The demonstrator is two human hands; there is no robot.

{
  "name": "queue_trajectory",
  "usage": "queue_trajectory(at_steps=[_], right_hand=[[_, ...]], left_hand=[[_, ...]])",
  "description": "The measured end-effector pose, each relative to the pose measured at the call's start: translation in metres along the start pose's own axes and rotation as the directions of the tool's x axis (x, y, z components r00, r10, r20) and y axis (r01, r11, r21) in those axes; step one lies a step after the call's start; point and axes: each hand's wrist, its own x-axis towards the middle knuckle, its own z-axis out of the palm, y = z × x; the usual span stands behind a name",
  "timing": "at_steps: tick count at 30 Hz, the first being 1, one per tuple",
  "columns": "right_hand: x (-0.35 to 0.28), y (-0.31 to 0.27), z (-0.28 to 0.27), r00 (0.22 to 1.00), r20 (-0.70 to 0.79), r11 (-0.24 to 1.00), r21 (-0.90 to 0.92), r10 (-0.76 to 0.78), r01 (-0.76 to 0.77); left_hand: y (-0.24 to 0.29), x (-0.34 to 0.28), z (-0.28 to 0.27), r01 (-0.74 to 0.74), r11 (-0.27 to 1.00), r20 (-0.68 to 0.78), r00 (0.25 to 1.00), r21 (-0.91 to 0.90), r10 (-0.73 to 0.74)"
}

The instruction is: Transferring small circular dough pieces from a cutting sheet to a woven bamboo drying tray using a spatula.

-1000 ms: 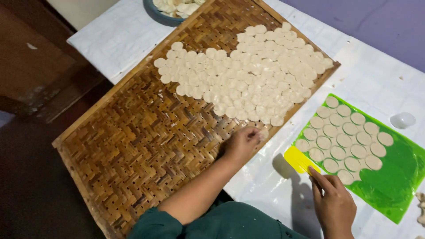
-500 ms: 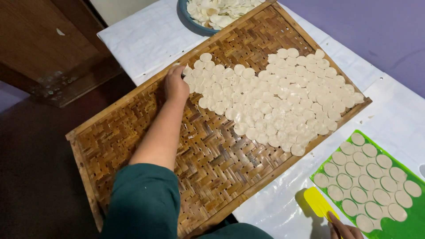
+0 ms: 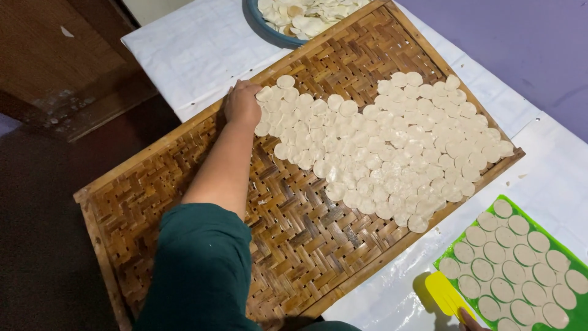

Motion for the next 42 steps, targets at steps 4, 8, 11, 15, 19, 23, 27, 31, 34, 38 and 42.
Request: queue_trajectory(at_steps=[4, 8, 11, 15, 19, 23, 27, 31, 34, 38, 42], right_hand=[[0.025, 0.007, 0.0, 1.0, -0.011, 1.0, 0.009, -0.017, 0.017], [0.023, -0.108, 0.02, 0.633, 0.07, 0.478, -0.593, -0.771, 0.648], [0.0, -0.087, 0.025, 0.812, -0.07, 0.699, -0.556, -0.579, 0.45], [-0.048, -0.249, 0.059, 0.9, -0.341, 0.81, -0.586, -0.27, 0.021], [-0.081, -0.385, 0.062, 0.842, -0.53, 0.695, -0.644, -0.105, -0.319], [-0.093, -0.382, 0.035, 0.734, -0.675, 0.668, -0.577, -0.067, -0.47], [-0.109, -0.348, -0.001, 0.643, -0.763, 0.646, -0.526, -0.07, -0.554], [-0.108, -0.34, -0.027, 0.634, -0.773, 0.497, -0.545, 0.014, -0.675], [-0.094, -0.35, -0.039, 0.673, -0.738, 0.394, -0.604, 0.053, -0.693], [-0.08, -0.342, -0.049, 0.734, -0.678, 0.315, -0.689, 0.038, -0.652], [-0.08, -0.343, -0.052, 0.751, -0.661, 0.349, -0.704, 0.0, -0.619]], left_hand=[[0.007, -0.004, -0.008, 0.049, 0.993, 0.105, 0.993, 0.106, -0.061], [-0.024, 0.013, 0.023, -0.042, 0.968, 0.138, 0.99, 0.248, 0.008], [-0.013, 0.005, 0.018, -0.035, 0.968, 0.097, 0.995, 0.248, 0.012], [0.045, -0.045, -0.006, -0.058, 0.979, 0.13, 0.991, 0.194, 0.033], [0.089, -0.116, 0.019, -0.225, 0.968, 0.217, 0.956, 0.116, 0.196], [0.116, -0.196, 0.045, -0.505, 0.863, 0.208, 0.84, -0.036, 0.5], [0.15, -0.275, 0.056, -0.615, 0.776, 0.235, 0.74, -0.141, 0.63], [0.169, -0.335, 0.061, -0.658, 0.714, 0.265, 0.663, -0.24, 0.7], [0.181, -0.363, 0.06, -0.653, 0.678, 0.264, 0.626, -0.339, 0.734], [0.19, -0.382, 0.052, -0.611, 0.644, 0.266, 0.598, -0.46, 0.757], [0.187, -0.384, 0.048, -0.618, 0.655, 0.285, 0.595, -0.435, 0.751]])
